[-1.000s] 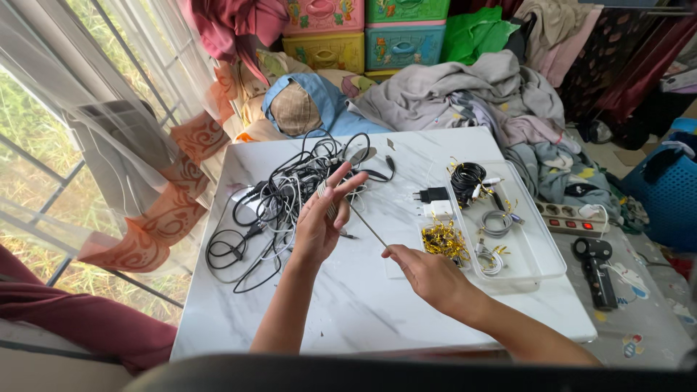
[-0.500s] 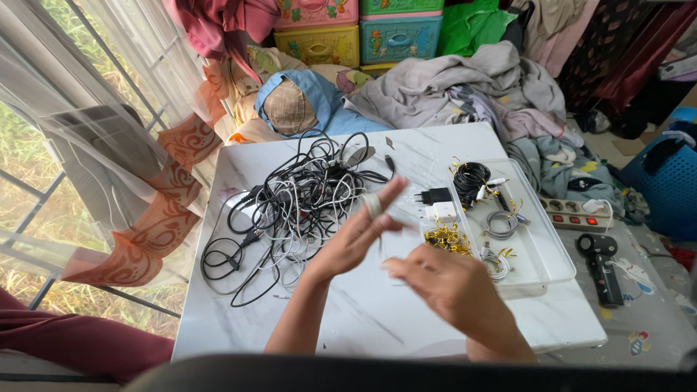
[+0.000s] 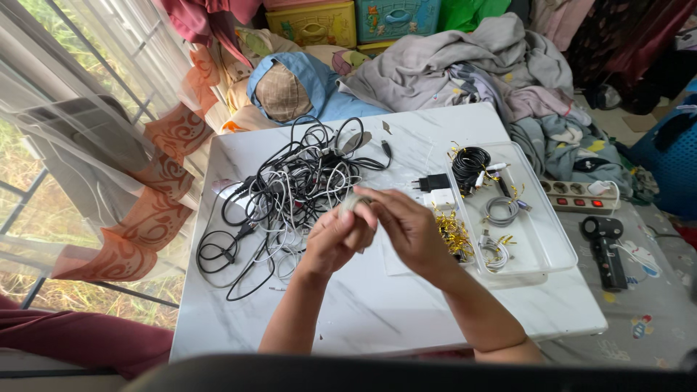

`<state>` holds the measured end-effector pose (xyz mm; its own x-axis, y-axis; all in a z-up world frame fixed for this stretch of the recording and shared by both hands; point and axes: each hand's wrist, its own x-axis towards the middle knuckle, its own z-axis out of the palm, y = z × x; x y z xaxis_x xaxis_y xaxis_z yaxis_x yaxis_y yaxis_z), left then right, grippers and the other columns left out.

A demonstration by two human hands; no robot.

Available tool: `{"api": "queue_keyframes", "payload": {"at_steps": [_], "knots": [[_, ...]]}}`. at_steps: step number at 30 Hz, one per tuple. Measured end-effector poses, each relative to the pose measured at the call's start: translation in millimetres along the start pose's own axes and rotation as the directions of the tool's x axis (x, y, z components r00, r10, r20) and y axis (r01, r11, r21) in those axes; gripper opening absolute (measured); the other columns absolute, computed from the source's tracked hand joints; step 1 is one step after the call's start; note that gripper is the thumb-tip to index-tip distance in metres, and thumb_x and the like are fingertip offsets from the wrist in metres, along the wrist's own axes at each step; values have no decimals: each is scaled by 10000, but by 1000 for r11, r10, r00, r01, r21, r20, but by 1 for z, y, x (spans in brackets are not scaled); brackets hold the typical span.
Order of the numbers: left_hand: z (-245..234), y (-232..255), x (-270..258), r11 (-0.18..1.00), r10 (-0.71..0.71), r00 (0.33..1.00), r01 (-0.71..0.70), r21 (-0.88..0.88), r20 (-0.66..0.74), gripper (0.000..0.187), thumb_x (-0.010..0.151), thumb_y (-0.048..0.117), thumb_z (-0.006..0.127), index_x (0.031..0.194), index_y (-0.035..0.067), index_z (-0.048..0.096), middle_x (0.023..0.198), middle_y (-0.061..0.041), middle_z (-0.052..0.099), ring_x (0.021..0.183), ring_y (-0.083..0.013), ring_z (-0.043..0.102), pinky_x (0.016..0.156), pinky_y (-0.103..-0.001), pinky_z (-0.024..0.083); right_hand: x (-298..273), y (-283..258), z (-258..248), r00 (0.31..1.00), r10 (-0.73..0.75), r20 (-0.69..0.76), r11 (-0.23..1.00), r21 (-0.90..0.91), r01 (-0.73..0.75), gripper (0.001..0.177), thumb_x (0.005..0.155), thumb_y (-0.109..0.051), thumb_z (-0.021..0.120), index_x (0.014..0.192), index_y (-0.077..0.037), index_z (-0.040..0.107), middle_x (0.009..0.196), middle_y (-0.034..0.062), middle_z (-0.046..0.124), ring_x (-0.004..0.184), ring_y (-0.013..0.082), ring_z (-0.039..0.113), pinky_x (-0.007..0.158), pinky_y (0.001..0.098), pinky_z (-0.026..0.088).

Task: The person sorts and coils various USB and AV cables by hand, placing some into a clear plastic storage container on a table.

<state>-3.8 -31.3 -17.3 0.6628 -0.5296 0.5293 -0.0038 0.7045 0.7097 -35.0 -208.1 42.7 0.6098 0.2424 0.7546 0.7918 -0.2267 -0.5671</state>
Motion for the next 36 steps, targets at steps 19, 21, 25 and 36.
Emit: {"api": "queue_keyframes", "payload": {"at_steps": [19,21,25,36], "knots": [[-1,-2,6,967,252,961,-245,76,-109,340,1162,325,403,1241,32,555,728,57,347,628,-97,345,640,-244,370,-15,25,26,967,136,217,983,89,-158,792,970,-74,688,1640,-91,264,1212,106,517,943,177,570,779,270,547],[-1,-2,7,957,273,960,-264,122,-58,316,1163,332,396,1207,57,544,750,44,388,650,-145,397,685,-282,403,-14,27,21,961,164,225,983,48,-179,758,968,-73,697,1622,-88,314,1174,98,546,874,164,567,730,258,527],[-10,-4,6,944,245,969,-230,237,-37,293,1171,330,398,1111,76,531,932,-58,520,677,-84,366,728,-253,375,-10,34,11,960,141,243,950,240,-200,677,1006,-56,666,1604,-45,351,1313,90,553,945,144,555,778,264,519],[-11,-20,13,824,287,957,-266,500,36,350,1180,377,436,1024,84,545,1039,1,484,805,-108,410,747,-256,392,-10,35,0,926,348,146,832,406,-377,483,1054,-44,588,1532,-56,521,1036,-6,566,767,71,464,678,216,439]]}}
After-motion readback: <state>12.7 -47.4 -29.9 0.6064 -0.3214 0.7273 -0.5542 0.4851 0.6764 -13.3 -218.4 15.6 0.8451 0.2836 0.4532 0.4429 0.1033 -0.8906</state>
